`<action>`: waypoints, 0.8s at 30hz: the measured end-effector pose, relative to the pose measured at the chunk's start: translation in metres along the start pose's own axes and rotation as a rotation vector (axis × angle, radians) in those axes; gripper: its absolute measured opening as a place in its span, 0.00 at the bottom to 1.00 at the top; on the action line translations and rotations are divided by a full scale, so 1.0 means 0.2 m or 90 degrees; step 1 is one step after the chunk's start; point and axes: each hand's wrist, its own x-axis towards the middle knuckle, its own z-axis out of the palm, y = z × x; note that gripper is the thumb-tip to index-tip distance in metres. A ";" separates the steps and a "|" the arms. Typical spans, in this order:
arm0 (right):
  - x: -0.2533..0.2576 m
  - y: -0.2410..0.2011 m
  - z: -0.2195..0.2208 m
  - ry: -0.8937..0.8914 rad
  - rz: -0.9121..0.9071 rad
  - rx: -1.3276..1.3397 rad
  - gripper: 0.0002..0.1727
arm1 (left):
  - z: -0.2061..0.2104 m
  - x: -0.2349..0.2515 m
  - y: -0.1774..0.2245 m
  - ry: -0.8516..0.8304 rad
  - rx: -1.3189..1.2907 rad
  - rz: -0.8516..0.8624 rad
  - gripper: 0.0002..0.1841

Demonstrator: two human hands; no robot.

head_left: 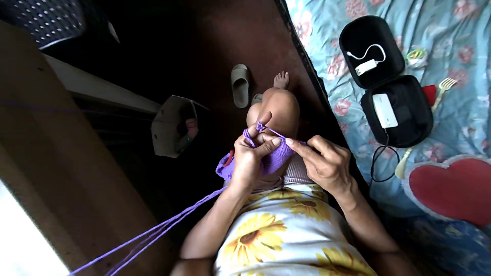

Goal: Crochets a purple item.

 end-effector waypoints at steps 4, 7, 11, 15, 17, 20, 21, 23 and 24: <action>-0.01 0.02 0.02 0.009 0.067 0.160 0.15 | -0.01 0.01 0.00 -0.014 -0.031 -0.015 0.28; -0.01 -0.01 0.02 -0.002 0.135 0.233 0.15 | 0.00 -0.01 -0.04 -0.030 0.126 0.163 0.33; 0.04 -0.14 -0.01 -0.022 0.266 0.324 0.16 | -0.01 -0.01 -0.17 -0.021 0.399 0.569 0.26; 0.10 -0.17 -0.03 -0.054 0.496 0.705 0.22 | 0.03 -0.01 -0.20 -0.007 0.325 0.603 0.22; 0.08 -0.17 -0.01 -0.037 0.440 0.673 0.21 | 0.06 -0.03 -0.15 -0.003 0.187 0.461 0.29; 0.04 -0.13 0.02 0.033 0.220 0.393 0.13 | 0.05 -0.05 -0.08 -0.027 0.060 0.275 0.37; 0.03 -0.10 0.03 0.051 0.164 0.302 0.10 | 0.03 -0.04 -0.06 -0.040 0.050 0.243 0.38; 0.02 -0.07 0.04 0.075 0.088 0.179 0.08 | 0.01 -0.03 -0.03 -0.061 0.059 0.210 0.38; 0.01 -0.06 0.03 0.081 0.064 0.137 0.08 | 0.00 -0.02 -0.01 -0.069 0.067 0.196 0.37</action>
